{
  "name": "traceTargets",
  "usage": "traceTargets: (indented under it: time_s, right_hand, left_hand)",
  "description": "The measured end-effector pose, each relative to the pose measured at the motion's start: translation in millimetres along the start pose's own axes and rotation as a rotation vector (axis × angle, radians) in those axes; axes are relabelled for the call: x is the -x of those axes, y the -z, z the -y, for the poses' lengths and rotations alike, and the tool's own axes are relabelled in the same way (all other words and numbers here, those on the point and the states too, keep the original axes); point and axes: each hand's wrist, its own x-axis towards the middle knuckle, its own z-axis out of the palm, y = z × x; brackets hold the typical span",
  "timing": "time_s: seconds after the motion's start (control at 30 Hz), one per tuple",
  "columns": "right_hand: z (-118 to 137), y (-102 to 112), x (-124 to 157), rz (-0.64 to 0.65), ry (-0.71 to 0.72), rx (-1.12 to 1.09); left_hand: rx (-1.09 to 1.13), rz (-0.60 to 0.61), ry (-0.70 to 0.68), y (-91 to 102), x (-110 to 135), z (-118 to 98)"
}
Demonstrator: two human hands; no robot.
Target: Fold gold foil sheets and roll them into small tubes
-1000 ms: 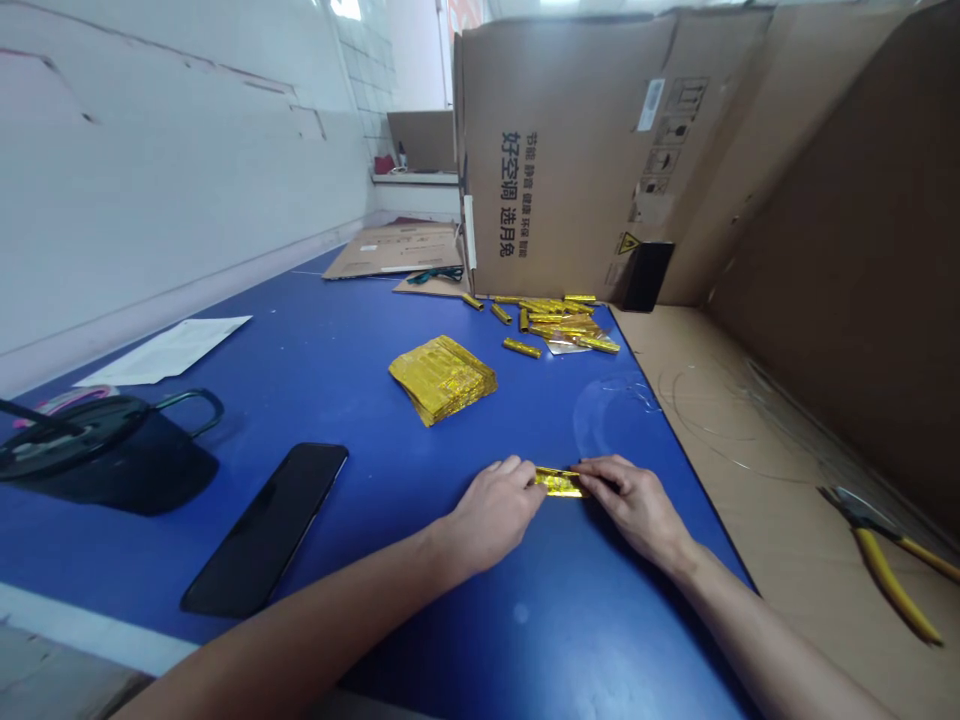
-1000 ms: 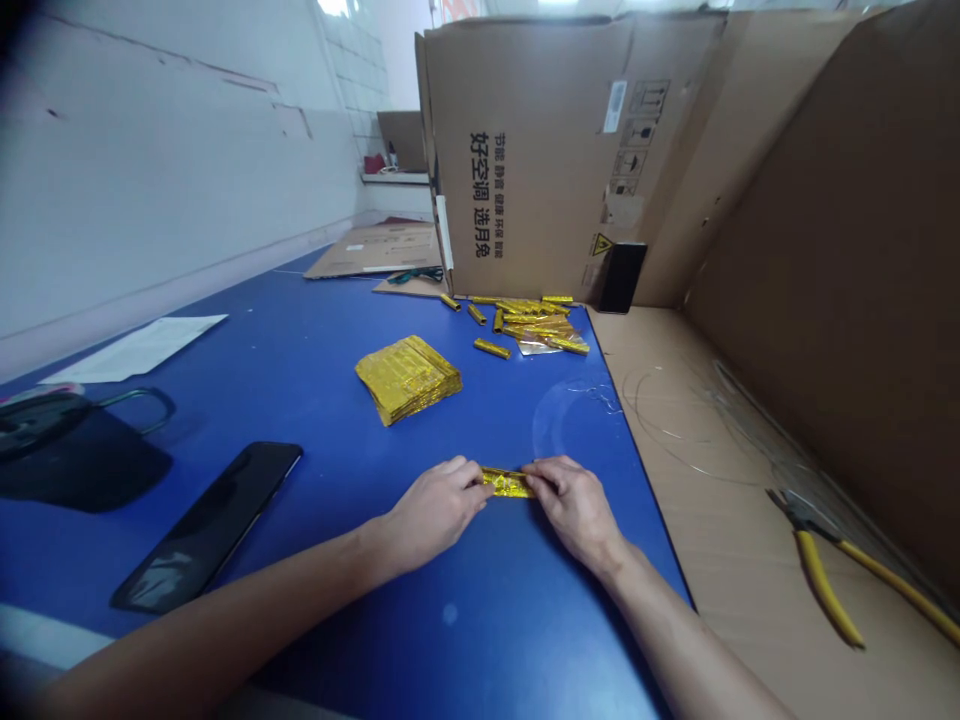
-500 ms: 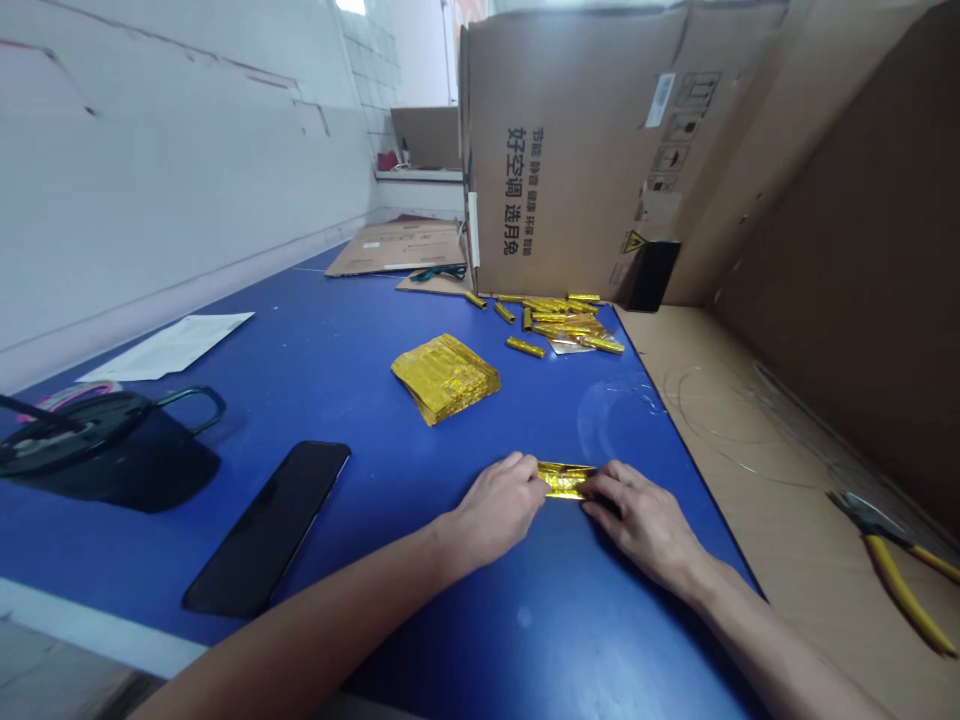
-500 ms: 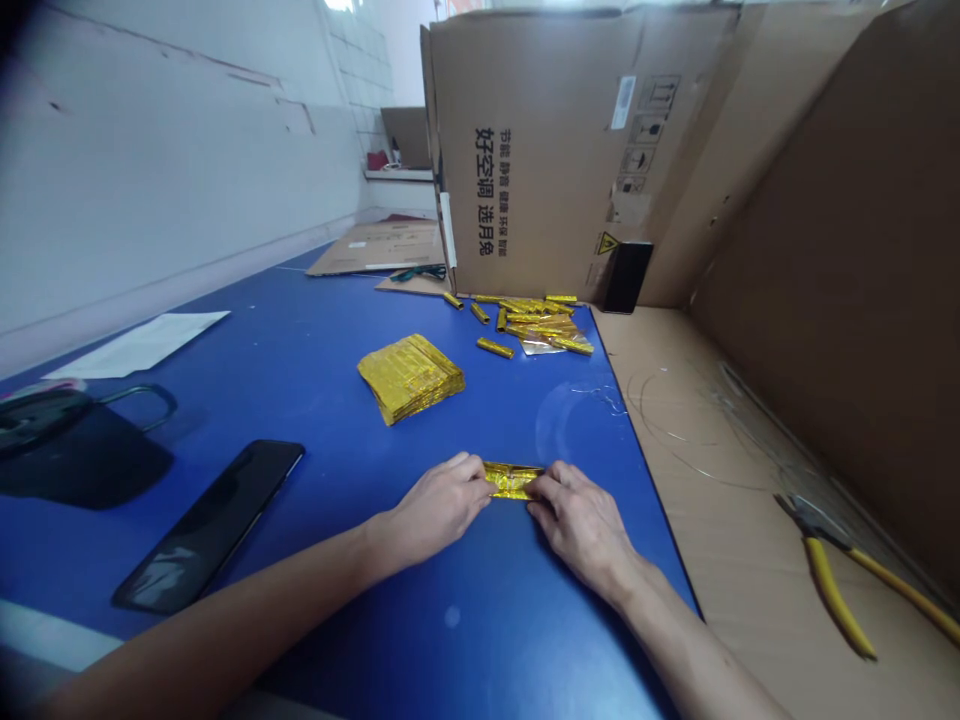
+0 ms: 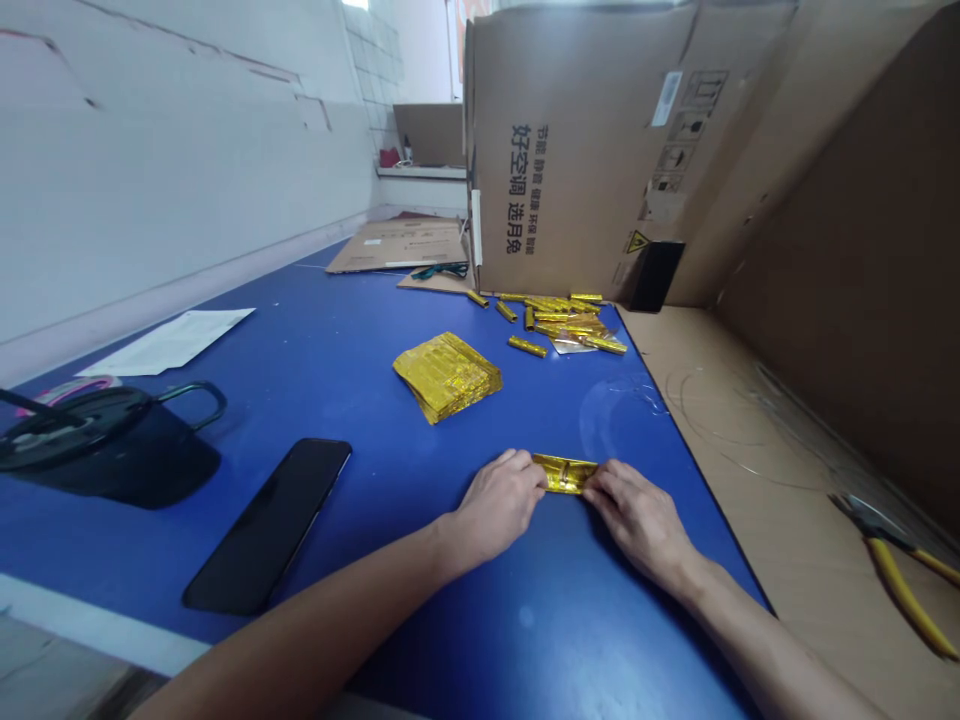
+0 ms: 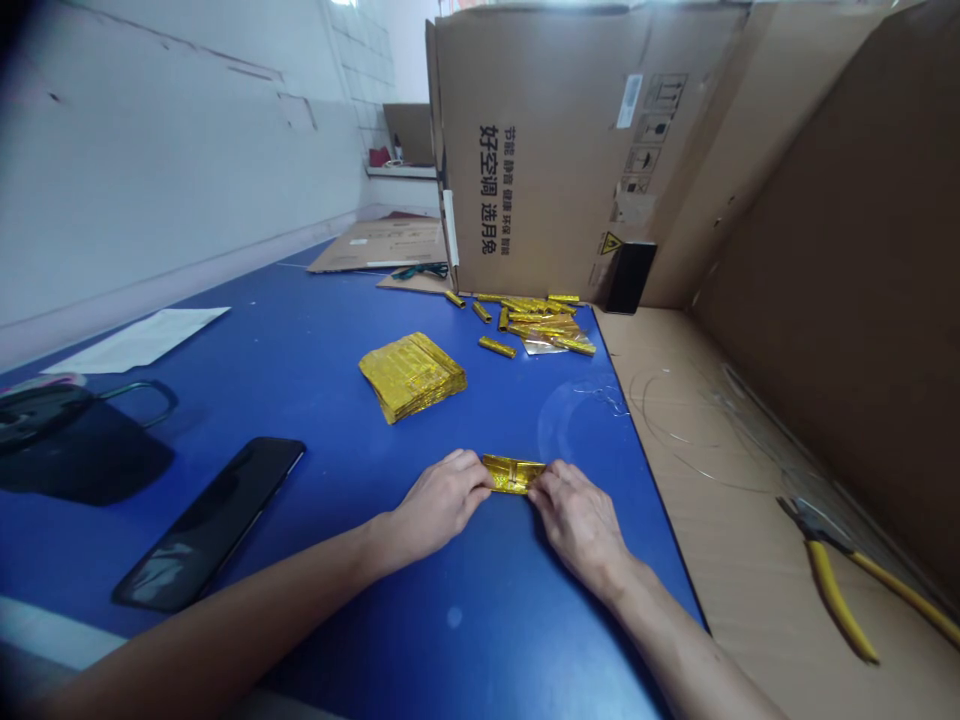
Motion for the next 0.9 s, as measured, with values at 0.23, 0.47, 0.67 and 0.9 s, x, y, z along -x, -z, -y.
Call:
traceTargets:
  time_s: [0.23, 0.47, 0.67, 0.9]
  right_hand:
    - [-1, -5, 2, -0.029, -0.072, -0.113]
    - [1, -9, 1, -0.082, -0.094, -0.077]
    - [4, -8, 0, -0.096, -0.089, -0.04]
    - [3, -13, -1, -0.094, -0.103, 0.038]
  left_hand:
    - [0.066, -0.027, 0.077, 0.3, -4, 0]
    - [0.057, -0.037, 0.189, -1.8, -9, -3]
    - [-0.008, -0.021, 0.256, -2.8, -12, -8]
    - [-0.097, 0.007, 0.296, -2.8, -12, -11]
